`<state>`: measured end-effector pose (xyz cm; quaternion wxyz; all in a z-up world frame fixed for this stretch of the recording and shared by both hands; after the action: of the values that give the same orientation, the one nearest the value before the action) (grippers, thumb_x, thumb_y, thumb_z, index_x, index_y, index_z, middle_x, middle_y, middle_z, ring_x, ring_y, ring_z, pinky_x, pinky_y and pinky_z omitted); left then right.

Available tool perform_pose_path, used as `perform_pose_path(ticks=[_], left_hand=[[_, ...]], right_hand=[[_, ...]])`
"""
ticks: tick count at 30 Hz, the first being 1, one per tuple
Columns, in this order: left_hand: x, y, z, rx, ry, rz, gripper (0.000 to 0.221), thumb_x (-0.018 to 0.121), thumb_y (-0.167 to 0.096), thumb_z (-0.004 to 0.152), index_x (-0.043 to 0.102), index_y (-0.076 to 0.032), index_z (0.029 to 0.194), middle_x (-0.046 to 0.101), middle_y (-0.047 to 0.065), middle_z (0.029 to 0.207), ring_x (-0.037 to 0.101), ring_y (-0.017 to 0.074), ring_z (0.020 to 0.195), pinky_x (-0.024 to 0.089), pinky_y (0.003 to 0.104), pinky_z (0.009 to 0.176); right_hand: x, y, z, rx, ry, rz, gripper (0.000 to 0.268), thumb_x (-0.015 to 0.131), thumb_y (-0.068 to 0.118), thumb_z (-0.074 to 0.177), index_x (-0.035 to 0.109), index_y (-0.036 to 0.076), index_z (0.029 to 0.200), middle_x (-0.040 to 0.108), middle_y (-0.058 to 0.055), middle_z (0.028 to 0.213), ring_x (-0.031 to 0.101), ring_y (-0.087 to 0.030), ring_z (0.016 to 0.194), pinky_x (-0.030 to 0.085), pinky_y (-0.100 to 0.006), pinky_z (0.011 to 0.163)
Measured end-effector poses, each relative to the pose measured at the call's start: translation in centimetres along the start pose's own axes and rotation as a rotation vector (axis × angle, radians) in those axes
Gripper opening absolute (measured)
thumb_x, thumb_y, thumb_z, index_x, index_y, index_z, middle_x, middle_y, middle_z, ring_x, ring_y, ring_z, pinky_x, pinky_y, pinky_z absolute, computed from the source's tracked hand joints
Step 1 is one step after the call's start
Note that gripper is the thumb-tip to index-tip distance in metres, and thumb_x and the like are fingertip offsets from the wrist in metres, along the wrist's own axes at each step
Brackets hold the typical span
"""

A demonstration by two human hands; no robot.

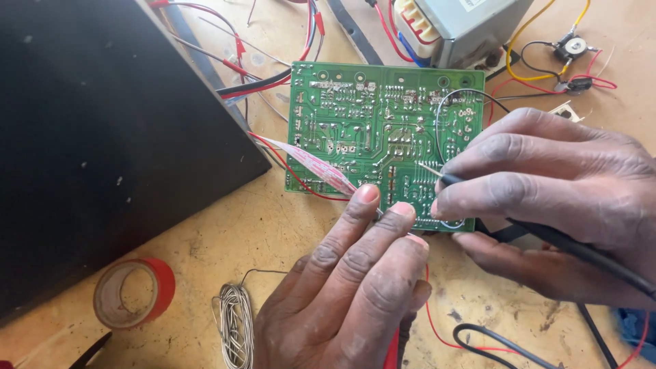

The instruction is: Repairing a circuit board by testing components with a multimeter and soldering connections

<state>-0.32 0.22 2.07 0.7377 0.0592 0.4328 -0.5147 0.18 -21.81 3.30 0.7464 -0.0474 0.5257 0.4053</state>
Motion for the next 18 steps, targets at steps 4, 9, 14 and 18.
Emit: perform_pose_path(ticks=[4,9,14,18], left_hand=[[-0.7,-0.3,0.0,-0.032,0.024,0.011,0.016,0.06,-0.017,0.104,0.07,-0.008,0.113,0.077,0.01,0.122,0.074,0.0288,0.123,0.056,0.032,0.099],[-1.3,-0.1,0.1,0.031,-0.058,0.081,0.024,0.051,-0.023,0.106,0.071,-0.01,0.113,0.079,0.009,0.12,0.078,0.0269,0.118,0.058,0.031,0.093],[-3.1,-0.7,0.4,0.055,-0.144,0.08,0.027,0.045,-0.024,0.108,0.068,-0.011,0.111,0.081,0.008,0.116,0.082,0.0274,0.114,0.06,0.032,0.094],[-3.6,-0.9,0.5,0.076,-0.195,0.072,0.034,0.038,-0.031,0.11,0.068,-0.013,0.111,0.079,0.004,0.108,0.081,0.024,0.1,0.063,0.033,0.091]], right_hand=[[-0.9,0.3,0.0,-0.005,0.026,-0.036,0.032,0.072,0.032,0.082,0.068,0.013,0.107,0.073,-0.004,0.104,0.067,-0.026,0.086,0.055,-0.037,0.085],[-1.7,1.2,0.8,-0.012,-0.024,-0.013,0.032,0.076,0.028,0.08,0.066,0.011,0.105,0.075,-0.003,0.104,0.072,-0.021,0.086,0.058,-0.034,0.084],[-2.1,2.4,1.2,0.002,-0.088,-0.012,0.032,0.076,0.022,0.079,0.063,0.008,0.104,0.077,-0.008,0.108,0.076,-0.021,0.09,0.059,-0.033,0.086],[-3.1,3.2,1.2,0.047,-0.158,-0.009,0.03,0.076,0.017,0.08,0.063,0.006,0.104,0.076,-0.009,0.109,0.076,-0.022,0.094,0.059,-0.035,0.091]])
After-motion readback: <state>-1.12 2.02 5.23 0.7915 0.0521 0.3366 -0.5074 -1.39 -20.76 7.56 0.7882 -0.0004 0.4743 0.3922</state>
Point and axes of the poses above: each hand's wrist, its own z-axis towards the middle knuckle, its own x-axis out of the palm, y = z × x, the point moved 1 cm from there along z, towards the middle knuckle
